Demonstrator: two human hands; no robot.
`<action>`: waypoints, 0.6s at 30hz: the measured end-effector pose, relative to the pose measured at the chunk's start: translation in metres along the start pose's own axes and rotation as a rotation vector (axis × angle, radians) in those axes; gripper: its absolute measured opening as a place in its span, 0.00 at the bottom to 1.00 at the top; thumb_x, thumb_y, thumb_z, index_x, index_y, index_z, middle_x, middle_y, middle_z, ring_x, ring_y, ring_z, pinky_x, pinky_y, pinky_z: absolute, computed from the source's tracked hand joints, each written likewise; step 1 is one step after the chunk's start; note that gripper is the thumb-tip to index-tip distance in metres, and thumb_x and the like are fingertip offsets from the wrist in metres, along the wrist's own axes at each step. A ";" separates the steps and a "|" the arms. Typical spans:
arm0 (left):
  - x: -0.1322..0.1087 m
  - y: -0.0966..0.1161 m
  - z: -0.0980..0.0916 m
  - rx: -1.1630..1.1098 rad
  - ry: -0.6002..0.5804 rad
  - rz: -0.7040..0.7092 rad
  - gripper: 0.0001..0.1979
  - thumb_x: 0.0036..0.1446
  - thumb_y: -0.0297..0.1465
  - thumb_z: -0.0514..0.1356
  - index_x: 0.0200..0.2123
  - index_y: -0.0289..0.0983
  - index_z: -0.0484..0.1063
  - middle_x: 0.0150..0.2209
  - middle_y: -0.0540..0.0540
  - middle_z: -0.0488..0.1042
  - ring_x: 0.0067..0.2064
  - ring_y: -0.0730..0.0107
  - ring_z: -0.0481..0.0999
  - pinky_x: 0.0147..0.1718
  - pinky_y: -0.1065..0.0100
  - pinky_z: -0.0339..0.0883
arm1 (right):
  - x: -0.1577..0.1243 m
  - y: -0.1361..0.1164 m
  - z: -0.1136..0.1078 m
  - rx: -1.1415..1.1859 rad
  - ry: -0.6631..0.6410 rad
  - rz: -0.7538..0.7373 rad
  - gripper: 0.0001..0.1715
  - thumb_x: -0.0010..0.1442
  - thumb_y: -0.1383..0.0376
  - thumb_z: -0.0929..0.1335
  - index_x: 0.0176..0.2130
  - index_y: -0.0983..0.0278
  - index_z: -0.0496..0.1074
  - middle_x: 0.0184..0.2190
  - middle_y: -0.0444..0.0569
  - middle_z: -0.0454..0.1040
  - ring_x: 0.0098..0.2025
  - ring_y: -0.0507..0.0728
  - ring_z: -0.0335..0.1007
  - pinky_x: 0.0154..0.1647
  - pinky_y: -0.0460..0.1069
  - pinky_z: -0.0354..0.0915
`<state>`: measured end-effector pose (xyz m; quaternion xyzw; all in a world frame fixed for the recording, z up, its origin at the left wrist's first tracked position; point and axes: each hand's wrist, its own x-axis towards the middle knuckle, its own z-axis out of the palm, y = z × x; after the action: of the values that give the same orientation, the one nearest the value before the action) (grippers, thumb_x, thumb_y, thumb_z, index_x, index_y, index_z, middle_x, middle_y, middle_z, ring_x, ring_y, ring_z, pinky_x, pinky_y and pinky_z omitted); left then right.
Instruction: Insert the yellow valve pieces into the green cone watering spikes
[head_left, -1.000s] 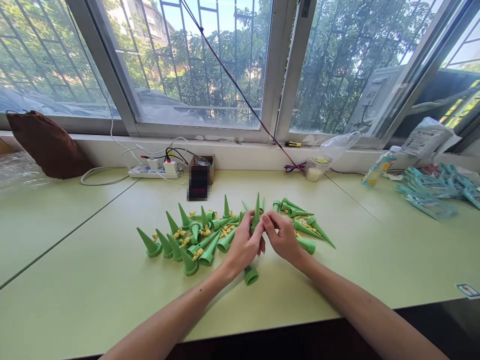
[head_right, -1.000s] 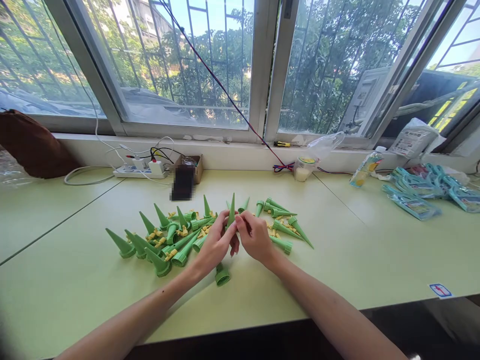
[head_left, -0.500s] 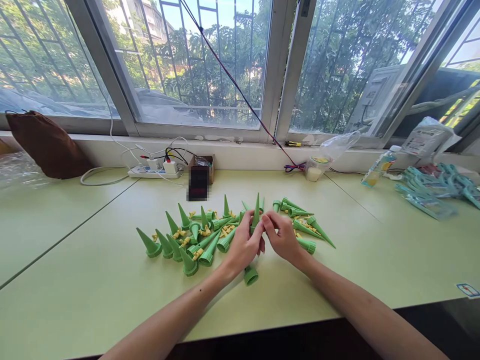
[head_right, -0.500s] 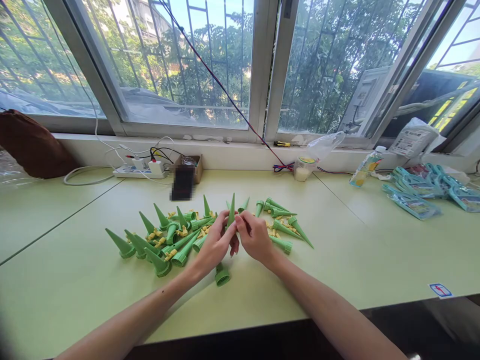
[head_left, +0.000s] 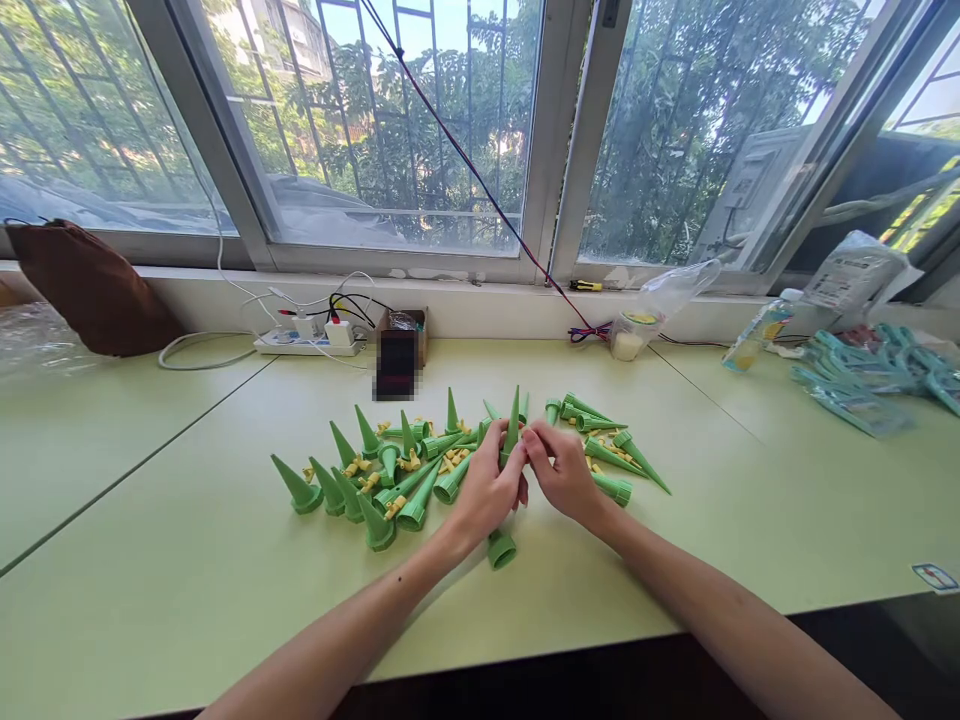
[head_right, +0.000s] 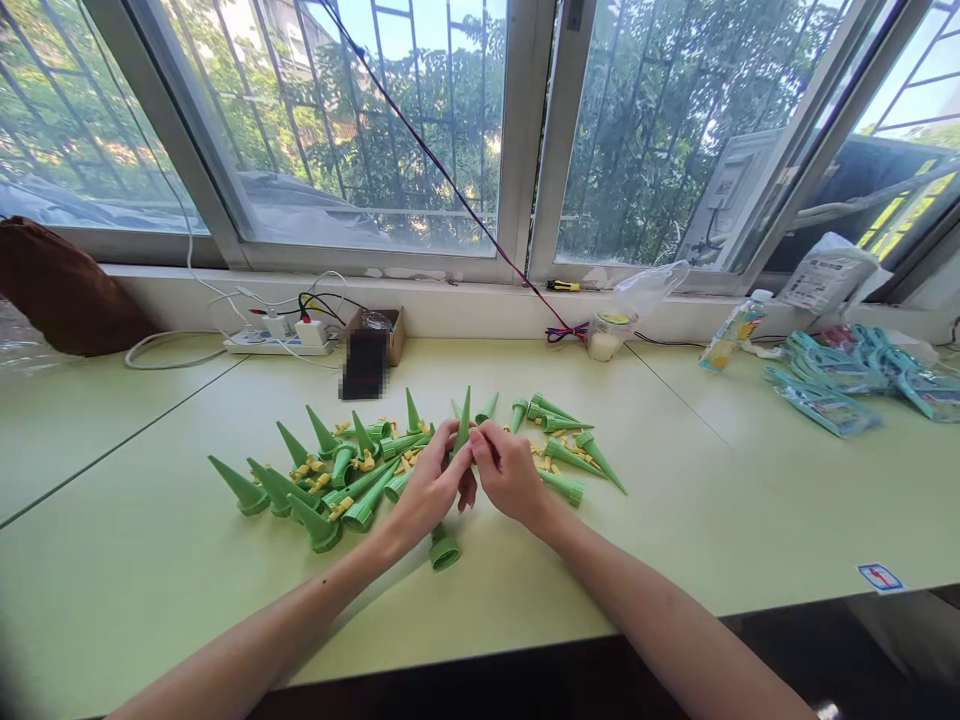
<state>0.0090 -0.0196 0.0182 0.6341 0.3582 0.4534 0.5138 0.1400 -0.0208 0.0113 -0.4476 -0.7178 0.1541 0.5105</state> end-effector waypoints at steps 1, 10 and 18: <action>0.000 0.000 0.000 -0.003 0.000 0.000 0.14 0.62 0.40 0.54 0.46 0.39 0.61 0.29 0.54 0.68 0.16 0.81 0.66 0.12 0.77 0.58 | 0.000 0.000 0.000 -0.001 -0.003 0.002 0.19 0.69 0.59 0.58 0.27 0.61 0.60 0.17 0.40 0.62 0.18 0.50 0.56 0.22 0.46 0.53; 0.000 -0.003 -0.001 0.011 -0.007 -0.006 0.14 0.62 0.41 0.54 0.45 0.39 0.62 0.30 0.54 0.68 0.16 0.81 0.67 0.12 0.77 0.58 | 0.001 -0.001 0.001 -0.040 -0.029 0.018 0.20 0.69 0.59 0.57 0.25 0.61 0.56 0.17 0.38 0.56 0.18 0.49 0.51 0.22 0.47 0.51; 0.000 -0.003 0.000 0.045 -0.018 0.000 0.12 0.63 0.40 0.53 0.44 0.40 0.61 0.30 0.54 0.67 0.16 0.81 0.67 0.12 0.77 0.58 | -0.001 0.001 0.001 -0.030 -0.039 0.027 0.19 0.69 0.61 0.57 0.26 0.61 0.57 0.16 0.38 0.55 0.18 0.49 0.50 0.22 0.46 0.50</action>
<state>0.0088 -0.0183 0.0149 0.6497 0.3636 0.4394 0.5026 0.1399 -0.0205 0.0100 -0.4620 -0.7238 0.1589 0.4873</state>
